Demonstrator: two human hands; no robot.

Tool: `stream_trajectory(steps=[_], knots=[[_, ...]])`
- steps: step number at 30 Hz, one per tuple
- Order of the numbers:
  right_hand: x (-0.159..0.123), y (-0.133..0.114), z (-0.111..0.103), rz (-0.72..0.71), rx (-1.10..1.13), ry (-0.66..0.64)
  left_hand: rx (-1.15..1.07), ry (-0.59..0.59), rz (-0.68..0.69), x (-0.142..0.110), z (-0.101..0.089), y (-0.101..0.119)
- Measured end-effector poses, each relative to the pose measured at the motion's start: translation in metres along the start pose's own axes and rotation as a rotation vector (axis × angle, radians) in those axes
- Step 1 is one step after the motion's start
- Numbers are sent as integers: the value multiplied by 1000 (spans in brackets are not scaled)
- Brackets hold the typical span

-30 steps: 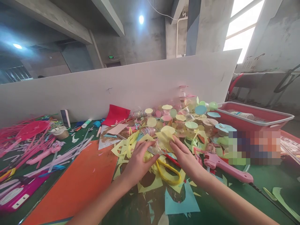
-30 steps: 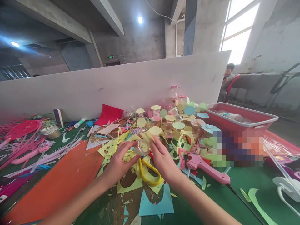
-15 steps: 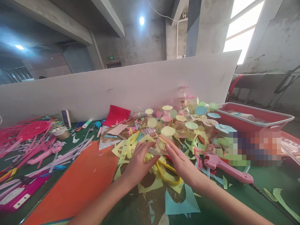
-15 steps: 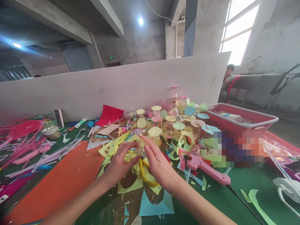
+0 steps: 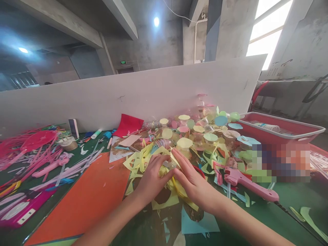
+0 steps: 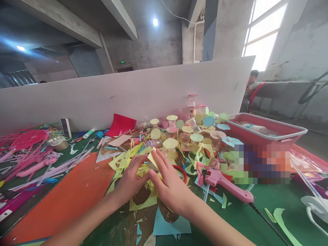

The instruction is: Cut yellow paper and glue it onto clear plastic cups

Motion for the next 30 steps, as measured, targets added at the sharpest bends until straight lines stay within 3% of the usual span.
stream_trajectory(steps=[30], knots=[[-1, 2, 4, 75, 114, 35, 88, 26, 83, -3, 0, 6]])
Point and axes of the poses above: each hand's wrist, its own x-axis towards the middle knuckle, its own z-axis out of the palm, y = z × x, the point moved 1 cm from there along x, towards the middle knuckle, and after that the axes turned 7 degrees about x, right-handed, at the moved point
